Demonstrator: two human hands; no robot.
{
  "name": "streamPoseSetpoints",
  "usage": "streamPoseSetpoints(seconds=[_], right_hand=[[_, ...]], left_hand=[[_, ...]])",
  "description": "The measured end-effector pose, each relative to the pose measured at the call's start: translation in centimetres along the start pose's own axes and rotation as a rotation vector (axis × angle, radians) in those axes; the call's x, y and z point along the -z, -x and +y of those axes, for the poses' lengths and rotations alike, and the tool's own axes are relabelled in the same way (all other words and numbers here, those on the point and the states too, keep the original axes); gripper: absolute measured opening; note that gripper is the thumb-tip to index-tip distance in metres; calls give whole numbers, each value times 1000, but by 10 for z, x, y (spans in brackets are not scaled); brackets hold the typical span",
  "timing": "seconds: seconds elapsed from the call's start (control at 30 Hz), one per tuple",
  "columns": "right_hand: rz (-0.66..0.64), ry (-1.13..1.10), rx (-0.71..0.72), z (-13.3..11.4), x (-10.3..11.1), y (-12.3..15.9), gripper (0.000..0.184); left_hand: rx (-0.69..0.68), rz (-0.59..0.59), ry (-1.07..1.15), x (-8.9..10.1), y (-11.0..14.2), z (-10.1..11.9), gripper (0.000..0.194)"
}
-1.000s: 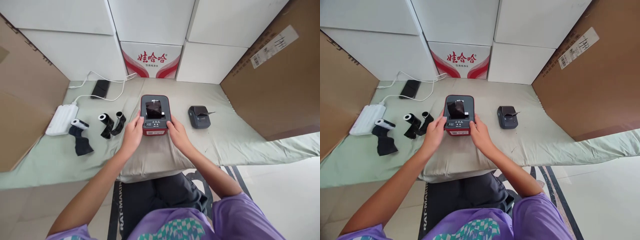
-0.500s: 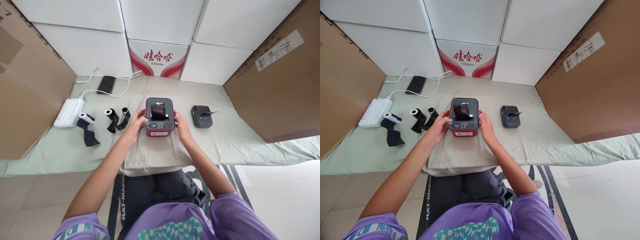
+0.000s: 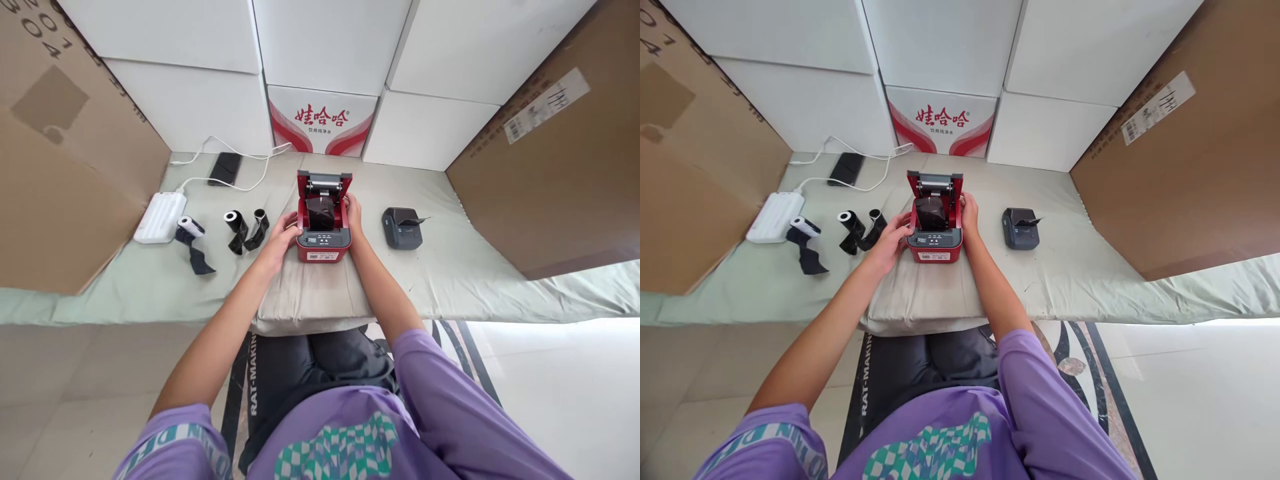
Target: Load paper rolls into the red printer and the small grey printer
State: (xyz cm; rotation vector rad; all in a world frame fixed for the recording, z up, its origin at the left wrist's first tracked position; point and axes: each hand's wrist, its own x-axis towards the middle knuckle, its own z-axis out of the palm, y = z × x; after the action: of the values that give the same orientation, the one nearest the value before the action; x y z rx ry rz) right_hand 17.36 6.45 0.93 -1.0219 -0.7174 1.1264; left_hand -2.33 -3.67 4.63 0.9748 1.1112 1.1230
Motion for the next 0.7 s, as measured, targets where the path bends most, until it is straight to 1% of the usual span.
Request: streamPoseSetpoints(seconds=[0.07, 0.13, 0.2, 0.23, 0.27, 0.3, 0.37, 0.4, 0.47, 0.53, 0.6, 0.7], right_hand=[[-23, -1, 40, 0, -2, 5, 22], [-23, 24, 57, -2, -1, 8, 24], [1, 49, 72, -3, -1, 8, 26], [11, 56, 79, -3, -1, 7, 25], [17, 62, 83, -3, -1, 5, 25], [15, 71, 85, -2, -1, 4, 25], [12, 102, 89, -1, -1, 1, 26], [9, 127, 95, -1, -1, 0, 26], [11, 177, 119, 1, 1, -2, 28], [19, 209, 144, 1, 3, -3, 29], [24, 219, 158, 1, 4, -3, 31], [19, 231, 160, 0, 5, -2, 30]], left_hand=[[-21, 25, 2, 0, 2, -2, 61], [-99, 68, -76, 3, 0, 1, 56], [-238, 100, -275, 8, -8, 11, 49], [-309, 88, -421, 9, -15, 19, 44], [-367, 45, -592, 9, -24, 28, 38], [-406, -30, -776, 7, -34, 39, 31], [-423, -249, -1134, -2, -56, 60, 18], [-431, -337, -1285, -9, -65, 69, 14], [-395, -426, -1526, -26, -79, 83, 11], [-355, -459, -1638, -40, -83, 88, 11], [-360, -452, -1643, -49, -82, 87, 11], [-423, -394, -1605, -52, -77, 82, 16]])
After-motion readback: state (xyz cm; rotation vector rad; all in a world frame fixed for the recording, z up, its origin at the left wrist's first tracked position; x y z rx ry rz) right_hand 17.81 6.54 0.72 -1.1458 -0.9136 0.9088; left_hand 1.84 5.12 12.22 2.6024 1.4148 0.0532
